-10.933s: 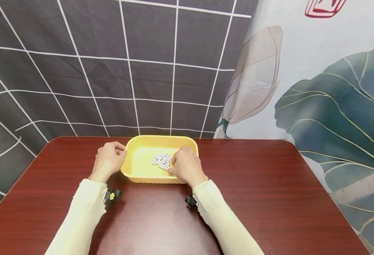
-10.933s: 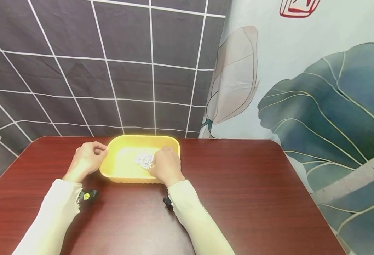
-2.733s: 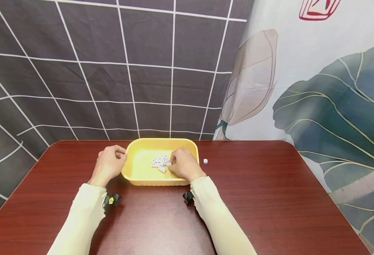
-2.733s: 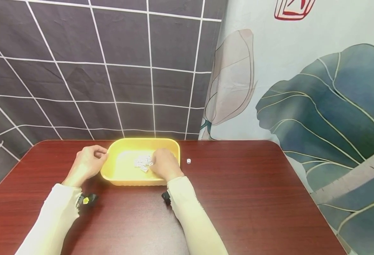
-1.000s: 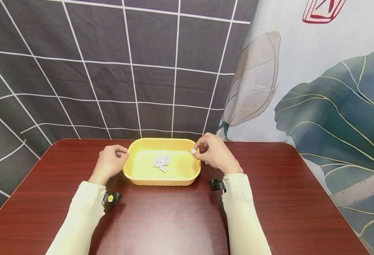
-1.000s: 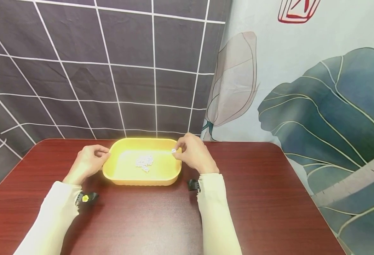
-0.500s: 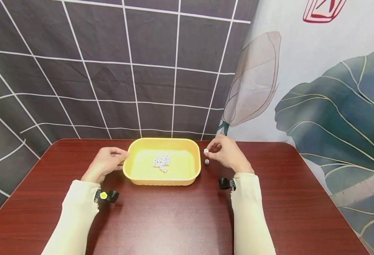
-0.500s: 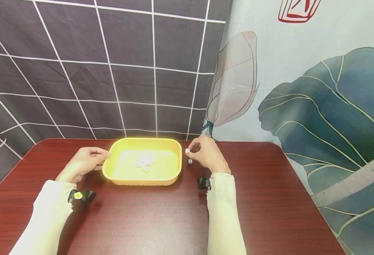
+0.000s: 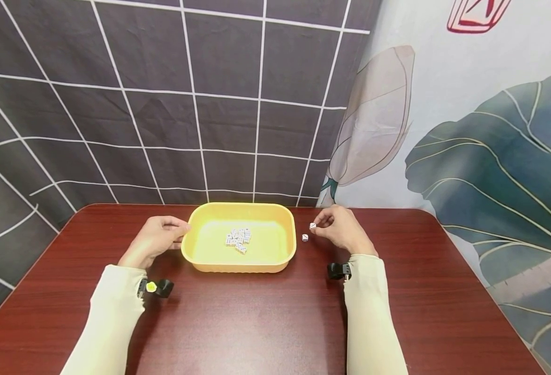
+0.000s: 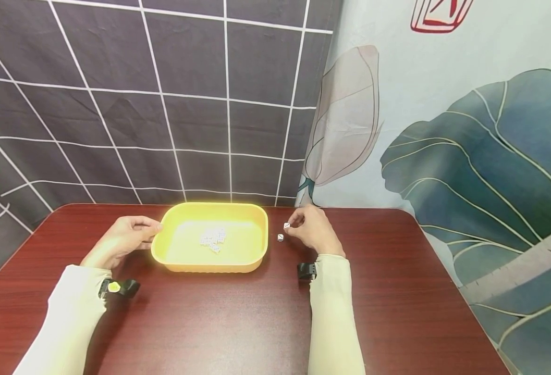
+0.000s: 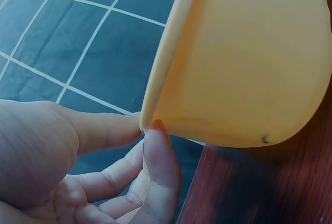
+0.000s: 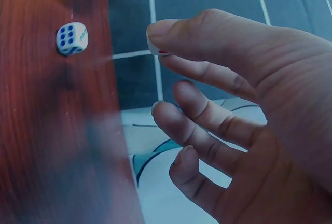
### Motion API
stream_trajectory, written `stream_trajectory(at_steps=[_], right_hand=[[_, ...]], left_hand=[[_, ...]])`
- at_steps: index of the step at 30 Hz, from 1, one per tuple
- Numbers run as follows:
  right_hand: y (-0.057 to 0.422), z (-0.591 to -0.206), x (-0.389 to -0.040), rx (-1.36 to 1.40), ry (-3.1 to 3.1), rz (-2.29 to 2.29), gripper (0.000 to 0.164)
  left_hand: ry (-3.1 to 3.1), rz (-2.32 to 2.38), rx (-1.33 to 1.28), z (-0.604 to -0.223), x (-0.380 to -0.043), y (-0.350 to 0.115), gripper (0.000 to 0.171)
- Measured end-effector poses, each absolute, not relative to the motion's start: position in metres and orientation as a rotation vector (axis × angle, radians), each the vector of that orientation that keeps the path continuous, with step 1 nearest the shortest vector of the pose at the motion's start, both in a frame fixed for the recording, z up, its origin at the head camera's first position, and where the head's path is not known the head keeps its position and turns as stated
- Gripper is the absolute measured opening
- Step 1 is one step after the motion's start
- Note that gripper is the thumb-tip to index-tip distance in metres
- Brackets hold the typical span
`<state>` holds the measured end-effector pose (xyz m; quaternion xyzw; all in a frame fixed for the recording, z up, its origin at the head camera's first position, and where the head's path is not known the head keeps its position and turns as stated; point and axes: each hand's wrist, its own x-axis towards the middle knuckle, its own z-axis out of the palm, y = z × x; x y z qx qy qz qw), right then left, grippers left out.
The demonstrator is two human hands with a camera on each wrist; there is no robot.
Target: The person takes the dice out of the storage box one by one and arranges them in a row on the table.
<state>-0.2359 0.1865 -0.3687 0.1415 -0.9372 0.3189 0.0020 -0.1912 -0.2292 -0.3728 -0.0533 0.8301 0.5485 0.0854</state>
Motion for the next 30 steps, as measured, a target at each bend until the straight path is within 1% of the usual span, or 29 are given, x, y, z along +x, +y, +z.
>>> stream_trajectory(at_steps=[13, 30], right_hand=[[0.189, -0.389, -0.242, 0.355, -3.044, 1.004, 0.007], [0.185, -0.398, -0.244, 0.34, -3.077, 0.985, 0.005]], left_hand=[[2.479, 1.624, -0.161, -0.372, -0.19, -0.228, 0.036], [2.525, 1.598, -0.153, -0.372, -0.191, -0.227, 0.033]])
